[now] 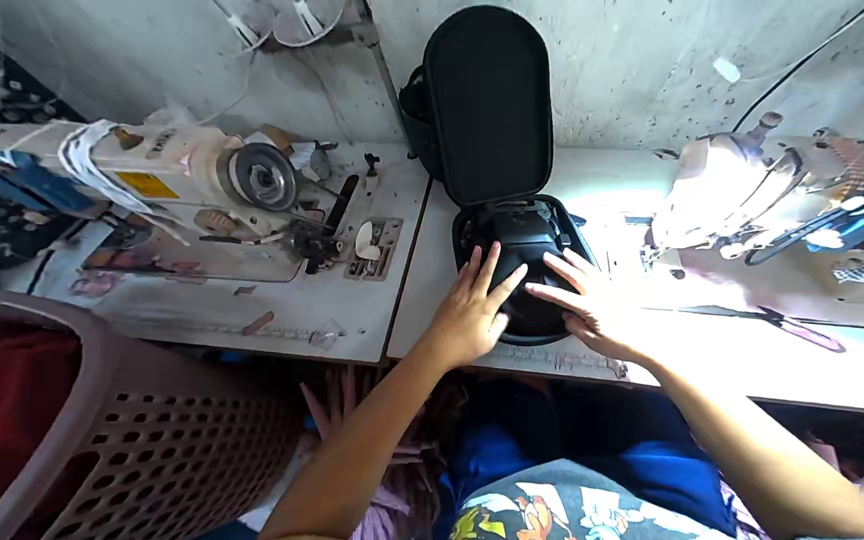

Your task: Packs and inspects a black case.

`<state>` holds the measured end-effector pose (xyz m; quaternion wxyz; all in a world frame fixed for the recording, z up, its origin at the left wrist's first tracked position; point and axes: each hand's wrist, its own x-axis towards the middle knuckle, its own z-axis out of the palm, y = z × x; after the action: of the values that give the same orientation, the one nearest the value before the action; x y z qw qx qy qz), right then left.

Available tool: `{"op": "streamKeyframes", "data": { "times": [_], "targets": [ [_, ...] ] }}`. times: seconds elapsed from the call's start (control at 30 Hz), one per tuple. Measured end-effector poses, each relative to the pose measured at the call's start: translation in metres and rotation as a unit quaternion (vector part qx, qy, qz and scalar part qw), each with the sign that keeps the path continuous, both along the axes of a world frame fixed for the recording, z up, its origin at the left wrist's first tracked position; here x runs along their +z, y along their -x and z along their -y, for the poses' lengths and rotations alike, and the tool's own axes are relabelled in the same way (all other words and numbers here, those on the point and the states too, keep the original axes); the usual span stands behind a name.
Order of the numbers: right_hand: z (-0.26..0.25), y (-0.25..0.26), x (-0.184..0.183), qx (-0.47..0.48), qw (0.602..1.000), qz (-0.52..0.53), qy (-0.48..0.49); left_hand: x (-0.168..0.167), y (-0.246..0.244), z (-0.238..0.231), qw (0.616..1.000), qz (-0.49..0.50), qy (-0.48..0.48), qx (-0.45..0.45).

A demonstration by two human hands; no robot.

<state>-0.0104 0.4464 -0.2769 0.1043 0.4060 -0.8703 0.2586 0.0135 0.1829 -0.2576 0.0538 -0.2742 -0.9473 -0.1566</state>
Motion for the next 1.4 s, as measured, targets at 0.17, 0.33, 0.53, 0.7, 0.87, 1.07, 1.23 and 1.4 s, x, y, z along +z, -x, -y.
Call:
{"op": "streamKeyframes", "data": {
  "times": [0.17,0.33,0.53,0.7,0.87,1.07,1.23,1.4],
  "targets": [
    [-0.003,0.009,0.002,-0.008,1.0,-0.001,0.02,0.023,-0.001,-0.034,0.985,0.114,-0.054,0.119],
    [-0.004,0.008,0.003,-0.051,0.996,0.021,-0.07,0.015,-0.007,-0.084,0.972,0.08,-0.046,0.216],
    [-0.025,0.014,-0.006,-0.035,0.997,0.035,-0.055,0.025,0.0,-0.107,0.95,0.112,-0.175,0.234],
    [-0.022,0.011,-0.01,-0.032,0.998,-0.012,-0.059,0.024,0.006,-0.107,0.88,0.189,-0.34,0.272],
    [0.006,-0.017,-0.009,-0.057,0.997,0.001,-0.056,-0.005,0.003,-0.101,0.839,0.074,-0.455,0.288],
    [0.019,-0.043,-0.007,-0.013,0.998,0.056,0.015,-0.014,-0.03,-0.078,0.967,-0.056,-0.161,0.189],
    [-0.007,-0.02,-0.006,-0.117,0.985,0.125,-0.027,-0.013,-0.036,-0.046,0.989,0.006,-0.035,0.142],
    [-0.014,0.005,0.032,-0.087,0.942,0.281,-0.161,-0.002,-0.04,-0.059,0.994,0.005,-0.026,0.109]
  ]
}}
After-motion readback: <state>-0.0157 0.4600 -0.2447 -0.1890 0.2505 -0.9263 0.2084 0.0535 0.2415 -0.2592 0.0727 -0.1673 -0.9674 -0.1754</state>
